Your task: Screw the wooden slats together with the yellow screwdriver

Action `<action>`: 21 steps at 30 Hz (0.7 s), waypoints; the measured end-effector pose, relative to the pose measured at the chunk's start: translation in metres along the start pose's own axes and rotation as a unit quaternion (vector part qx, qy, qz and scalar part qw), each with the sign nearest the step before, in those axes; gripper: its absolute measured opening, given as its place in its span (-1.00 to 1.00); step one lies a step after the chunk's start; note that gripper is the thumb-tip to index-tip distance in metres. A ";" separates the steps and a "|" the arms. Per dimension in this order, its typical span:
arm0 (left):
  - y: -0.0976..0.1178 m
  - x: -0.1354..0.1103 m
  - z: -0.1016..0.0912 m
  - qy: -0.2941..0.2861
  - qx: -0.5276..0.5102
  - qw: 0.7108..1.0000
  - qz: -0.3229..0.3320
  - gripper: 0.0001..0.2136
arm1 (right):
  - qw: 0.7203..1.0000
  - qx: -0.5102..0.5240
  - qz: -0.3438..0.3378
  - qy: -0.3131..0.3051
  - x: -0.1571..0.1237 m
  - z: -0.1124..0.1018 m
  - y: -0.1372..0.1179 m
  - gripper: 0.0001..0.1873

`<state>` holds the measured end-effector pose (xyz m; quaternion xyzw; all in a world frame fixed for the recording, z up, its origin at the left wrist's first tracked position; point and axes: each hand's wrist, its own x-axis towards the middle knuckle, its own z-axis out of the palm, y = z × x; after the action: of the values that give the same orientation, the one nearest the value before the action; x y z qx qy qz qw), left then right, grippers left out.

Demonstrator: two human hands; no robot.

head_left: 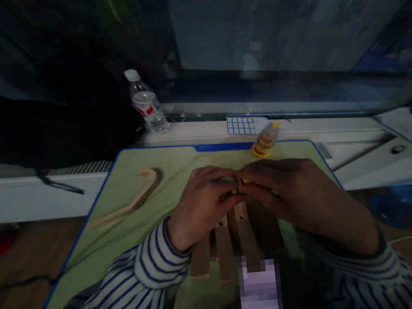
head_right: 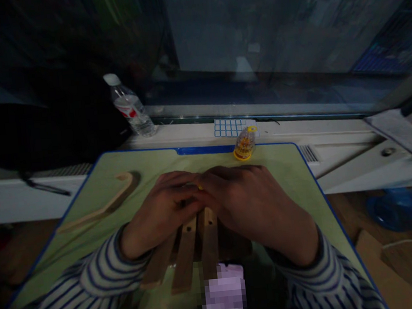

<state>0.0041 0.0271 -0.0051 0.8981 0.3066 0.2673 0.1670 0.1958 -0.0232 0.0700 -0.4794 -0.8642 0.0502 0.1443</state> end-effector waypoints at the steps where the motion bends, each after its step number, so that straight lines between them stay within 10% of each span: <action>1: 0.000 0.000 -0.001 -0.001 0.000 1.000 0.003 -0.86 | 1.000 0.003 -0.001 0.006 0.000 0.000 0.000 -0.71; 21: 0.001 0.003 -0.007 -0.065 -0.001 0.998 0.019 -0.85 | 1.000 -0.024 -0.003 0.008 -0.001 0.000 -0.001 -0.78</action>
<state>0.0017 0.0293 0.0021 0.9191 0.2778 0.2113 0.1826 0.1954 -0.0245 0.0702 -0.4807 -0.8653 0.0247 0.1398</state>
